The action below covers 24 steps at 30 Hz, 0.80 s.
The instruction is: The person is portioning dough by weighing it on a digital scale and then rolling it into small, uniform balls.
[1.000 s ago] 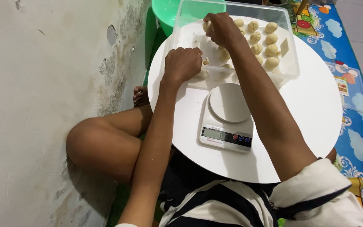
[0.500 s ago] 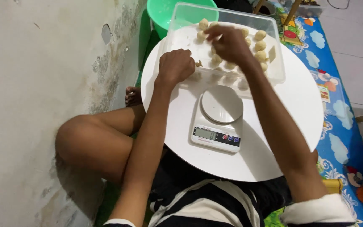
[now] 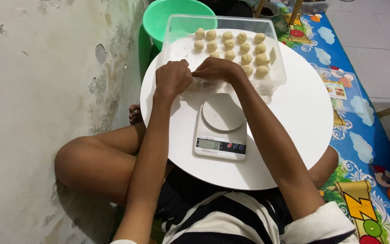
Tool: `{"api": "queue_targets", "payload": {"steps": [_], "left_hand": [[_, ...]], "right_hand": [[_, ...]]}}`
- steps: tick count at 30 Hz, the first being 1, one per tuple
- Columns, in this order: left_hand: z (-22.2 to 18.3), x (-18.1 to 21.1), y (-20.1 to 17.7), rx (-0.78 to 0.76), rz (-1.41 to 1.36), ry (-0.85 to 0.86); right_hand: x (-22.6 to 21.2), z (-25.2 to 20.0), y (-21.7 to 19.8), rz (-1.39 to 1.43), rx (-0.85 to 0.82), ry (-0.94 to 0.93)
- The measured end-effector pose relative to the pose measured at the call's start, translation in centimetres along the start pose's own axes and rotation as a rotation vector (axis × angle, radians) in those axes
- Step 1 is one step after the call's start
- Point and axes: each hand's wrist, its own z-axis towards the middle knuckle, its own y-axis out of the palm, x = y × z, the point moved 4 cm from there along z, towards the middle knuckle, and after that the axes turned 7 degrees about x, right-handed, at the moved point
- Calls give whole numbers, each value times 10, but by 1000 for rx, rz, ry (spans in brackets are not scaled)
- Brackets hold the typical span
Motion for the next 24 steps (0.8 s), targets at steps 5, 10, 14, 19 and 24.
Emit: {"api": "queue_targets", "payload": {"steps": [5, 10, 14, 19, 24], "left_hand": [[0, 5, 1, 50, 47, 35], [0, 3, 6, 85, 50, 34], [9, -5, 20, 169, 113, 53], [6, -3, 12, 208, 128, 43], [6, 1, 6, 114, 25, 44]], "right_hand": [[6, 10, 8, 25, 2, -27], [2, 9, 14, -14, 73, -104], [3, 10, 18, -12, 199, -163], [-13, -10, 12, -29, 275, -195], [-35, -39, -6, 148, 379, -224]]}}
